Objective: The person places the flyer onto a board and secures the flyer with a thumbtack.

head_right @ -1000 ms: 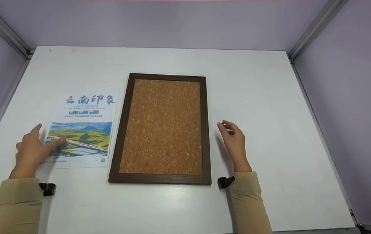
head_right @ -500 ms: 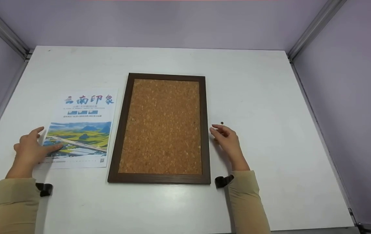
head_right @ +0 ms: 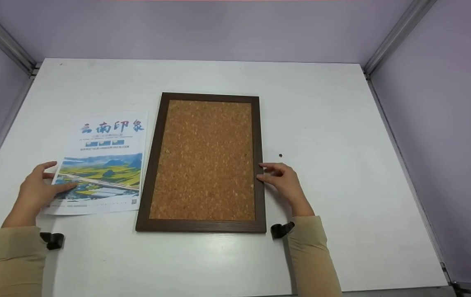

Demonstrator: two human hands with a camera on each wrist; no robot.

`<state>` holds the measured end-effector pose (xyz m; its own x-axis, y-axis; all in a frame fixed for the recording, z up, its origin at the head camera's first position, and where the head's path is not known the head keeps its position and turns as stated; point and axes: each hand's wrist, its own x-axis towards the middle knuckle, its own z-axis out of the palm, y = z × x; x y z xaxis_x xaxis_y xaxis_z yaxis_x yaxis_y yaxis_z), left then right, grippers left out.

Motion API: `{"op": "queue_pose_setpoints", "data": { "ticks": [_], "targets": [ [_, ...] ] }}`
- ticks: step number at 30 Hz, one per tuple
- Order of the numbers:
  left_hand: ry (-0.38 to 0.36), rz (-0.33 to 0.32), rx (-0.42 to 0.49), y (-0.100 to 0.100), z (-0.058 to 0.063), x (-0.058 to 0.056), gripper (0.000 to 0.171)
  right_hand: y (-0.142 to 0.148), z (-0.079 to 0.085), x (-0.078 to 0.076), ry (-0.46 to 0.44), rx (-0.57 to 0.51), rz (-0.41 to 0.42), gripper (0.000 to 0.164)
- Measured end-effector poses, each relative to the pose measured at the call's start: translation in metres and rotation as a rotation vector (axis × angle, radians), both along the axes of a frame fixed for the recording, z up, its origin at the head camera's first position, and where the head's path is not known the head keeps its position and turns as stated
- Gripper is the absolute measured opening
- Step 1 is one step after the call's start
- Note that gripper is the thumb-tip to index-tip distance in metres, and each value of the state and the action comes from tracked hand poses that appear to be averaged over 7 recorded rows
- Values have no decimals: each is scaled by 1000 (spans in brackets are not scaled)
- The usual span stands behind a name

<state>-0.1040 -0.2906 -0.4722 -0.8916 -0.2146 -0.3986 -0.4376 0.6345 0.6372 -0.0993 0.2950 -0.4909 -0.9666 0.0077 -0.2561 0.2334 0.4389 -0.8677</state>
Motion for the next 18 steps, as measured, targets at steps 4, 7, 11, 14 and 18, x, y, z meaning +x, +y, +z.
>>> {"op": "queue_pose_setpoints", "data": {
  "ticks": [4, 7, 11, 14, 18],
  "targets": [
    [20, 42, 117, -4, 5, 3, 69, 0, 3, 0, -4, 32, 10, 48],
    [20, 63, 181, -5, 10, 6, 60, -1, 7, 1, -8, 42, 18, 47],
    [2, 65, 223, -5, 13, 7, 56, -2, 10, 2, -8, 41, 18, 47],
    [-13, 57, 233, -7, 12, 7, 55, -3, 11, 2, -4, 40, 14, 47],
    [5, 67, 249, -8, 10, 5, 53, -3, 10, 2, 3, 43, 15, 47]
  ]
}}
